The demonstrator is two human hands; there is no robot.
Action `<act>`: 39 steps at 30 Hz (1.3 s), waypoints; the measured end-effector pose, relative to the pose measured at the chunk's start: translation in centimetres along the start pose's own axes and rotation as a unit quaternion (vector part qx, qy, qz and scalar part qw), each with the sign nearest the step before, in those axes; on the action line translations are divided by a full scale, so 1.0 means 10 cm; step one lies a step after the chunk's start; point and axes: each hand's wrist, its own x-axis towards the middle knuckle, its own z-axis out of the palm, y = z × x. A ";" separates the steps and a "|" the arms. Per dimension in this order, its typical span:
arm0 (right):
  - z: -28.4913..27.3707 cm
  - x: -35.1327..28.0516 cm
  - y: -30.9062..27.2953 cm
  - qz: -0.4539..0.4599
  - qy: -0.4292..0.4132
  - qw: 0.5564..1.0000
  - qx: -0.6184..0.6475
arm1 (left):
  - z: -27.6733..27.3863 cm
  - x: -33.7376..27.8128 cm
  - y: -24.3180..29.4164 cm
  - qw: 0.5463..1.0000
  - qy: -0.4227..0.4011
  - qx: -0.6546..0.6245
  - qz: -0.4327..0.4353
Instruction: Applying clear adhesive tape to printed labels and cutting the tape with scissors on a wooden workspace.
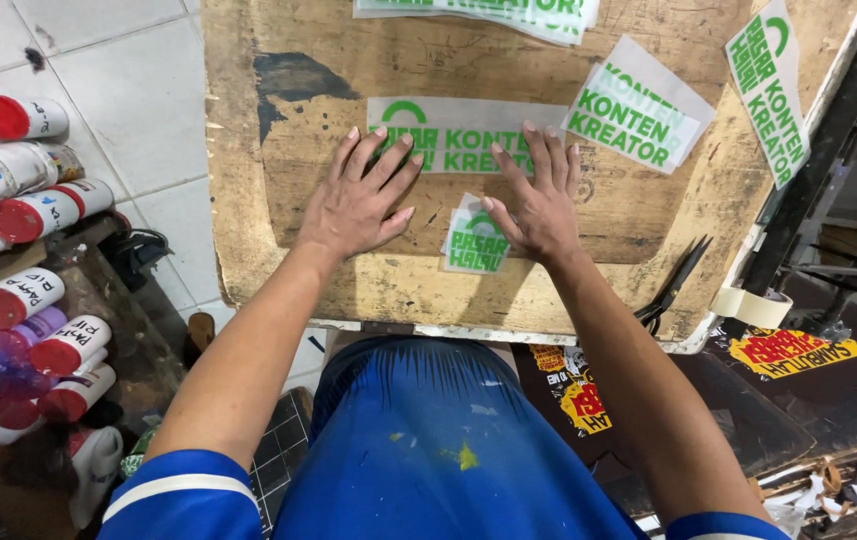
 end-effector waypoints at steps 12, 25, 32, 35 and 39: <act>-0.24 0.15 -0.03 0.066 -0.010 0.998 0.022 | -0.10 0.32 0.02 0.999 -0.034 0.007 0.000; -0.02 -3.17 0.53 0.408 0.199 0.890 0.040 | -0.39 -0.17 1.24 0.984 0.025 -0.140 -0.110; -0.26 -2.82 0.68 0.499 0.025 0.865 0.054 | 0.06 0.46 2.58 0.951 -0.086 -0.291 -0.059; -0.21 -2.80 0.90 0.517 -0.063 0.849 0.090 | 0.26 1.05 3.26 0.929 -0.118 -0.347 -0.050; -0.34 -3.02 1.09 0.517 -0.107 0.823 0.207 | 0.77 1.82 4.03 0.917 -0.181 -0.341 -0.104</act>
